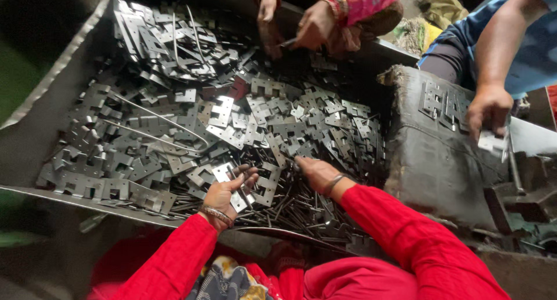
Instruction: The person picks up metal brackets and rods from a tray, holding them in their hands to sort them.
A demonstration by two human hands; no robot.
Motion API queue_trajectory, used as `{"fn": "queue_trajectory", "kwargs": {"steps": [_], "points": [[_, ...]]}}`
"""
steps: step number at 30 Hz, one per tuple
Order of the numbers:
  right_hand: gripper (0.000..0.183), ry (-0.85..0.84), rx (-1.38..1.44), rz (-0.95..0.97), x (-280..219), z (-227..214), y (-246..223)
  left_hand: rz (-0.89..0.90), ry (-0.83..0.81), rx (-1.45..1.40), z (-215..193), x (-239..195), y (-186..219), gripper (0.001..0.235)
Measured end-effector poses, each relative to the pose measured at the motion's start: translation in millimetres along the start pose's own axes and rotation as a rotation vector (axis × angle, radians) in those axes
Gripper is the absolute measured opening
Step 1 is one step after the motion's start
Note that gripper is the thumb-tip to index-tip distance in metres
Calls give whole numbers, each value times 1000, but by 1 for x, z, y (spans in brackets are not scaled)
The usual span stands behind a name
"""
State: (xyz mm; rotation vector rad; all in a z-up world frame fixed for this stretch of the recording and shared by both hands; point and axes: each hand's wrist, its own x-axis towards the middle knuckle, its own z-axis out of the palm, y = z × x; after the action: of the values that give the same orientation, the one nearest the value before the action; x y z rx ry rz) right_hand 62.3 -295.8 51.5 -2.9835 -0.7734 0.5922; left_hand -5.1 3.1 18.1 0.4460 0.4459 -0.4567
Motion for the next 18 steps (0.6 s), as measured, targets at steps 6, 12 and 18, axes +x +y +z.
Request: {"fn": "queue_trajectory", "kwargs": {"steps": [6,12,18], "points": [[51,181,1015,205,-22,-24,-51,-101,-72,-222,36,-13,-24,40],[61,487,619,-343,-51,-53,-98,114,-216,-187,74,6,-61,61],[61,317,1537,339,-82,-103,-3,258,-352,1046,110,14,-46,94]]}}
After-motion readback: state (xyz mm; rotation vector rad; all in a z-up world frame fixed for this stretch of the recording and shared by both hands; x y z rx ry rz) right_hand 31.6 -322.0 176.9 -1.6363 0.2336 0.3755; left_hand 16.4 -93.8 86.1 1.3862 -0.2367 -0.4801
